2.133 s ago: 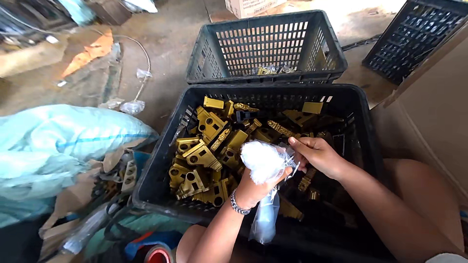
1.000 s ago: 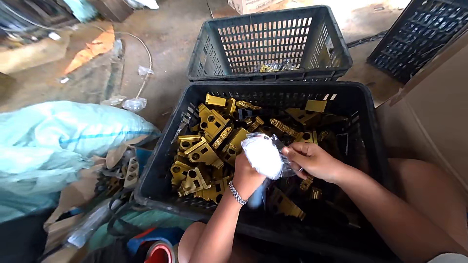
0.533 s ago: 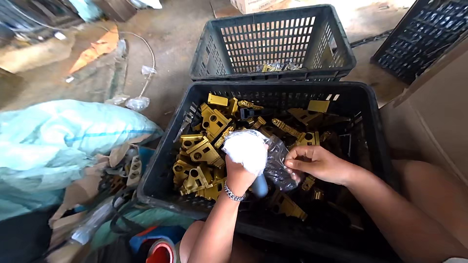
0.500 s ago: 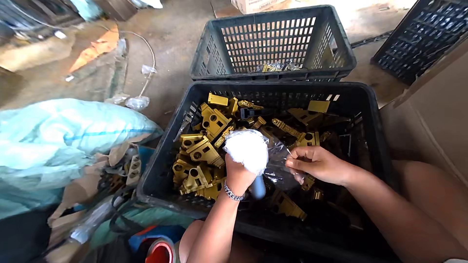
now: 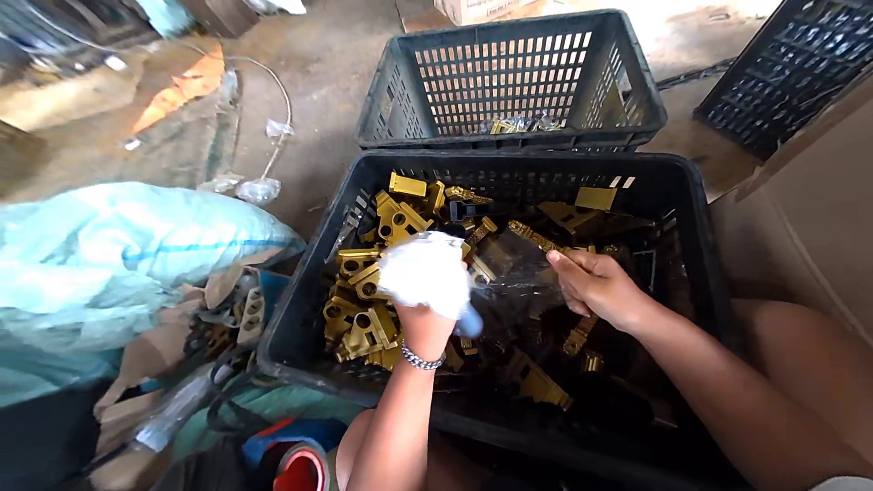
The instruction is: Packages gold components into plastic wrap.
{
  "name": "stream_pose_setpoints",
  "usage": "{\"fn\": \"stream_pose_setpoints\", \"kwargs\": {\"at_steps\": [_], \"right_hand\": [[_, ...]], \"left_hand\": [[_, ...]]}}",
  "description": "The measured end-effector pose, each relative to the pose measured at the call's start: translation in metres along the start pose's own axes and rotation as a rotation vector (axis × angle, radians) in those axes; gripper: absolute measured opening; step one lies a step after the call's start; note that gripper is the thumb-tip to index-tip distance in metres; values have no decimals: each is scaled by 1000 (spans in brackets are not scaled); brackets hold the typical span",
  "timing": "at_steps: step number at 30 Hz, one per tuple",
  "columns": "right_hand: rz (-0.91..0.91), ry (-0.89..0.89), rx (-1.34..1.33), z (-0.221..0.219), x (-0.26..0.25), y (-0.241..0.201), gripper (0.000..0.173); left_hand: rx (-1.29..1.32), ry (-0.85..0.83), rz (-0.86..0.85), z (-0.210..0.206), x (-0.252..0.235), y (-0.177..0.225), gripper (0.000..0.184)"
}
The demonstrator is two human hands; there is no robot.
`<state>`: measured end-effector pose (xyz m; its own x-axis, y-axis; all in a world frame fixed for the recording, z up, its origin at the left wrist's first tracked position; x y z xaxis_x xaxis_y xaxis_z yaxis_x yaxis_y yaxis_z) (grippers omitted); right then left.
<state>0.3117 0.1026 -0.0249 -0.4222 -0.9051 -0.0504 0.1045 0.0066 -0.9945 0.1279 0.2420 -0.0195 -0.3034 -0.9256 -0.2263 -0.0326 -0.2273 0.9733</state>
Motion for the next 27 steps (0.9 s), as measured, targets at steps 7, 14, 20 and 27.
{"fn": "stream_pose_setpoints", "kwargs": {"at_steps": [7, 14, 20, 27], "right_hand": [[-2, -77, 6, 0, 3, -2, 15], [174, -295, -81, -3, 10, -2, 12], [153, -170, 41, 3, 5, -2, 14], [83, -283, 52, -5, 8, 3, 21]], "left_hand": [[74, -393, 292, -17, 13, -2, 26], [75, -588, 385, -25, 13, -5, 47], [33, -672, 270, -33, 13, -13, 21], [-50, -474, 195, -30, 17, -12, 24]]}}
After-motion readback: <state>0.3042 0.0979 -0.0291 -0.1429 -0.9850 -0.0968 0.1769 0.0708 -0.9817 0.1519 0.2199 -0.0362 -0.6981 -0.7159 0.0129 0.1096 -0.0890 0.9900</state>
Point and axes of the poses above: each hand's wrist, its own x-axis away from the middle knuckle, its own z-axis out of the back of the hand, y = z × x, the point moved 3 cm from there along -x, towards the middle knuckle, and after that the axes turned 12 degrees about z, right-handed, at the moved point
